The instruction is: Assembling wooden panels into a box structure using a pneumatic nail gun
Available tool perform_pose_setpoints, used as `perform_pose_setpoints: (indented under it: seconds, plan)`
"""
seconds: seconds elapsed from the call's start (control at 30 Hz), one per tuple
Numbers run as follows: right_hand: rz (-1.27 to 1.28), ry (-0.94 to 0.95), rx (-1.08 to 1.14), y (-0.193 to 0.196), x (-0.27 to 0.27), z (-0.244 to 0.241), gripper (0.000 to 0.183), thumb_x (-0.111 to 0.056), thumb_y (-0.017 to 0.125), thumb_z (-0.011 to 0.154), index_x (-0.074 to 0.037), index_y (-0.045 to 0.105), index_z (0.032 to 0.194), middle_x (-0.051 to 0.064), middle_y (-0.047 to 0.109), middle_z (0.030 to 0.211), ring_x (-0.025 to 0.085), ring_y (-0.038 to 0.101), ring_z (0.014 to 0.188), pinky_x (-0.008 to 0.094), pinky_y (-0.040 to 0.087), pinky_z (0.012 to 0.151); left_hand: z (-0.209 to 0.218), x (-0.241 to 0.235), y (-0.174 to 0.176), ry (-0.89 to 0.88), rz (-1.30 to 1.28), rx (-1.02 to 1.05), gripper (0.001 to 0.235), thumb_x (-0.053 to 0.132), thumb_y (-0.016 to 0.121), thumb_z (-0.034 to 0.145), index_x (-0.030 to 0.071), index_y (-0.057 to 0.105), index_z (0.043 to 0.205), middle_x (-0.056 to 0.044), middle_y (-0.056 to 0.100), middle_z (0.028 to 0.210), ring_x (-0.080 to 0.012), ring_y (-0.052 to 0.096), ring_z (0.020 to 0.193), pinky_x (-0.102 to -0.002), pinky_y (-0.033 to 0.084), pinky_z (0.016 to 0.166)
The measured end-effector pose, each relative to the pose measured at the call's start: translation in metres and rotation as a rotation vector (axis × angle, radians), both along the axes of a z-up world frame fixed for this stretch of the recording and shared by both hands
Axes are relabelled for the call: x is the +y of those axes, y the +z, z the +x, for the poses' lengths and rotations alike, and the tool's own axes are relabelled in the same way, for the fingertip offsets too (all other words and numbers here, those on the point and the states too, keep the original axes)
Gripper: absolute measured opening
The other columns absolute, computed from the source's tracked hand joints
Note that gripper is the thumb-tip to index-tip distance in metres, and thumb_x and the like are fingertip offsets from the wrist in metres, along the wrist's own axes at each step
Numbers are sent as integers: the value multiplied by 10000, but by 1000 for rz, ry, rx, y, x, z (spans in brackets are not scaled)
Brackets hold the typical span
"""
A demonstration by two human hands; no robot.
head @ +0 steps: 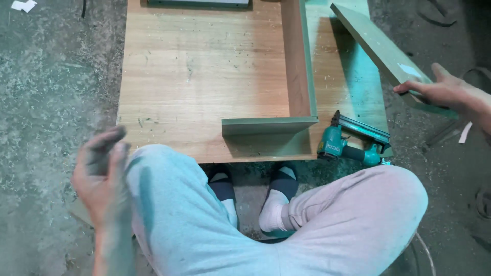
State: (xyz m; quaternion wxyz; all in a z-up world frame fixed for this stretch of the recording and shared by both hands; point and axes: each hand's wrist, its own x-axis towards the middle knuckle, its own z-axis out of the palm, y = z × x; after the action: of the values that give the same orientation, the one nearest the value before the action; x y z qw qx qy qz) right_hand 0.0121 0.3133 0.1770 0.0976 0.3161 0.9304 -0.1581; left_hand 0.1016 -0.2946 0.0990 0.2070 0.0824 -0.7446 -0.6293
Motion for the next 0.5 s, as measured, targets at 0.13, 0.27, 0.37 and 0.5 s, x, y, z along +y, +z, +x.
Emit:
perform_pose_setpoints:
  seconds: [0.13,0.27,0.37,0.5]
  plan:
    - [-205,-249,-132,65,-87,49,799,-531,512,883,-197,365,1594,250,292,1592,602,336,1391,708,316,1104,-9,89,17,-360,230,27,232,59,622,958,56,615,1191,-106,677,1264,-198,660,1161,-335,572,1039]
    - [-581,-383,-20,88,-133,84,975,-547,378,774,-286,90,1669,174,107,1659,571,169,1479,775,207,1193,7,192,-17,-798,287,-133,394,185,721,885,106,601,1252,-59,671,1247,-182,655,1148,-347,592,892]
    - [-732,-522,137,94,-171,101,996,-538,431,765,-235,125,1663,203,179,1642,535,237,1472,771,269,1168,22,237,6,-1094,60,-100,757,422,688,825,82,439,1455,-198,496,1490,-360,519,1377,-534,479,1095]
    - [-1039,-555,271,51,-164,123,784,-591,448,794,-198,424,1472,128,430,1406,265,402,1222,524,393,1018,-8,279,14,-1097,367,-356,1060,670,609,699,-34,439,1472,-222,494,1503,-319,570,1323,-436,502,1067]
